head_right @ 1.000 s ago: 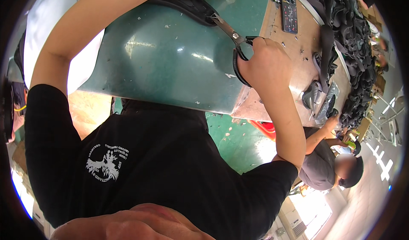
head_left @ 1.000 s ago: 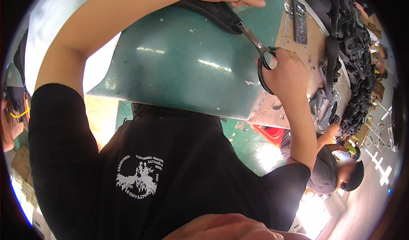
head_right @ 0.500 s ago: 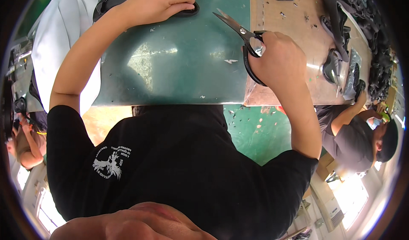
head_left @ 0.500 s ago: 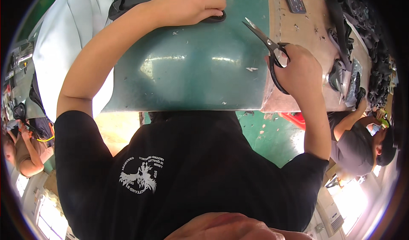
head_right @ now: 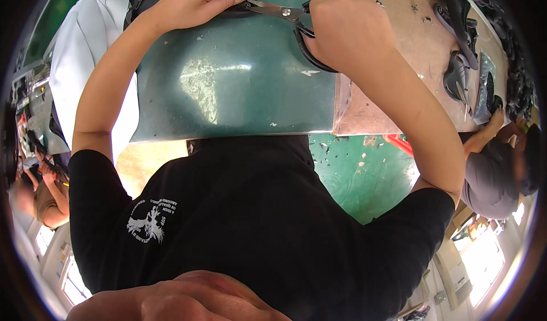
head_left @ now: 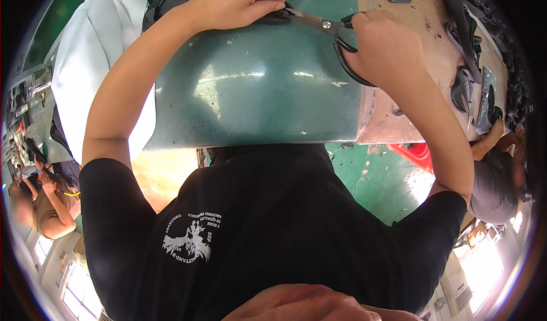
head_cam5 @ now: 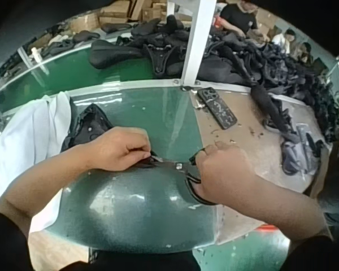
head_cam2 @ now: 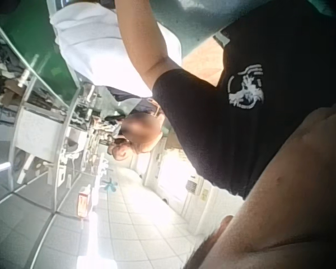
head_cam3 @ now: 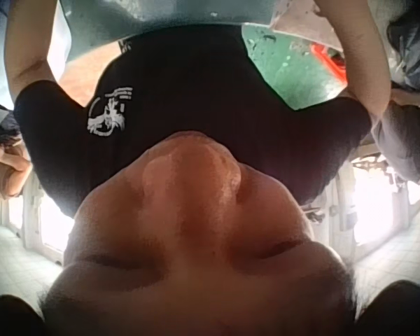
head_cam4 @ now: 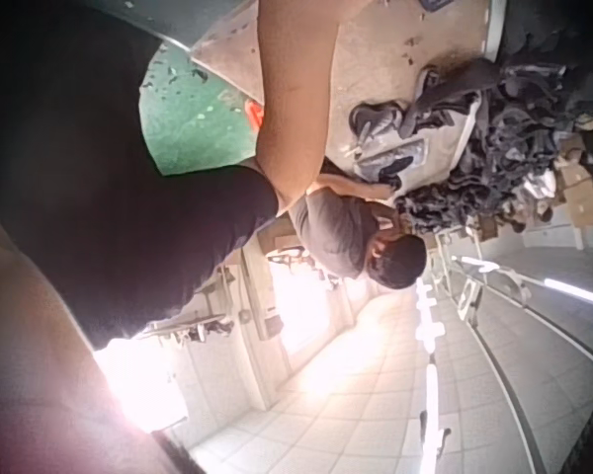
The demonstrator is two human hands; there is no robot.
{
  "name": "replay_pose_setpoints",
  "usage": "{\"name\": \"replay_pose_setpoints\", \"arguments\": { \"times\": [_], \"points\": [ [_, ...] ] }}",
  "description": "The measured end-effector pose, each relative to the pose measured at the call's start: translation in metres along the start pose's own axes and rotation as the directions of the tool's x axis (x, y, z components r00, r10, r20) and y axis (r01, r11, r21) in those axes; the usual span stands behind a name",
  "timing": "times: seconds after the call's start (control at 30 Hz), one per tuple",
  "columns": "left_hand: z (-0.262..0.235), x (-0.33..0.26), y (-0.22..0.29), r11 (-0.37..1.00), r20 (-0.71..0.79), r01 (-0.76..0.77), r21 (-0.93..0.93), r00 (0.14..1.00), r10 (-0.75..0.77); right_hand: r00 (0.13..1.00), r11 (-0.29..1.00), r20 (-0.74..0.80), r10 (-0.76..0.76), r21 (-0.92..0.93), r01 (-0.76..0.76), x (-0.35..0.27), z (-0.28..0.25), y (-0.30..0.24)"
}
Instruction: Trimming excess material from the edges of bicycle saddles using scissors on a factory production line.
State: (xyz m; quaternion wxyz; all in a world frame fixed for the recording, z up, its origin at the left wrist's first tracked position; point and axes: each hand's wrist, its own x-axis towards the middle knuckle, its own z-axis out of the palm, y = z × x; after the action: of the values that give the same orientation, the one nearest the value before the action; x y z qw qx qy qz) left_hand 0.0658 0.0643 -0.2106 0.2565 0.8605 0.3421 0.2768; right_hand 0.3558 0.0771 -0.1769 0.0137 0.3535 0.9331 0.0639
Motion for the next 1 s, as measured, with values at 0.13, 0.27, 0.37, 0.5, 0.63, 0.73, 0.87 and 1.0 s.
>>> {"name": "replay_pose_setpoints", "arguments": {
  "times": [0.13, 0.27, 0.37, 0.5, 0.63, 0.73, 0.87, 1.0],
  "points": [
    [0.001, 0.000, -0.001, 1.000, 0.008, 0.027, 0.005, 1.000, -0.027, 1.000, 0.999, -0.008, -0.010, -0.050, 0.010, 0.004, 0.003, -0.001],
    [0.002, -0.002, -0.003, 1.000, -0.003, 0.023, -0.006, 1.000, -0.023, 0.997, 0.996, -0.050, -0.053, -0.075, 0.049, 0.006, 0.000, -0.001],
    [0.002, -0.003, -0.003, 1.000, -0.014, -0.001, -0.025, 1.000, 0.001, 0.996, 0.996, -0.058, -0.070, -0.066, 0.066, 0.009, 0.000, 0.001],
    [0.004, -0.002, -0.002, 0.999, -0.032, -0.008, -0.033, 0.999, 0.007, 0.995, 0.989, -0.047, -0.093, -0.121, 0.087, 0.015, -0.005, 0.000],
    [0.001, -0.001, 0.000, 0.999, -0.004, 0.027, -0.017, 1.000, -0.028, 0.990, 0.987, -0.016, -0.141, -0.077, 0.139, 0.014, -0.010, 0.004],
    [-0.001, 0.000, 0.001, 0.997, -0.004, 0.055, -0.044, 0.998, -0.055, 0.994, 0.995, 0.074, -0.084, -0.053, 0.088, 0.011, -0.003, 0.007],
    [0.018, -0.004, -0.042, 0.847, -0.281, -0.363, -0.387, 0.922, 0.267, 0.991, 0.990, -0.019, -0.131, -0.061, 0.129, 0.005, 0.003, 0.014],
    [-0.002, 0.001, -0.015, 0.960, 0.043, 0.210, -0.183, 0.978, -0.206, 0.982, 0.992, -0.144, -0.122, -0.056, 0.115, -0.002, -0.002, 0.013]
  ]
}}
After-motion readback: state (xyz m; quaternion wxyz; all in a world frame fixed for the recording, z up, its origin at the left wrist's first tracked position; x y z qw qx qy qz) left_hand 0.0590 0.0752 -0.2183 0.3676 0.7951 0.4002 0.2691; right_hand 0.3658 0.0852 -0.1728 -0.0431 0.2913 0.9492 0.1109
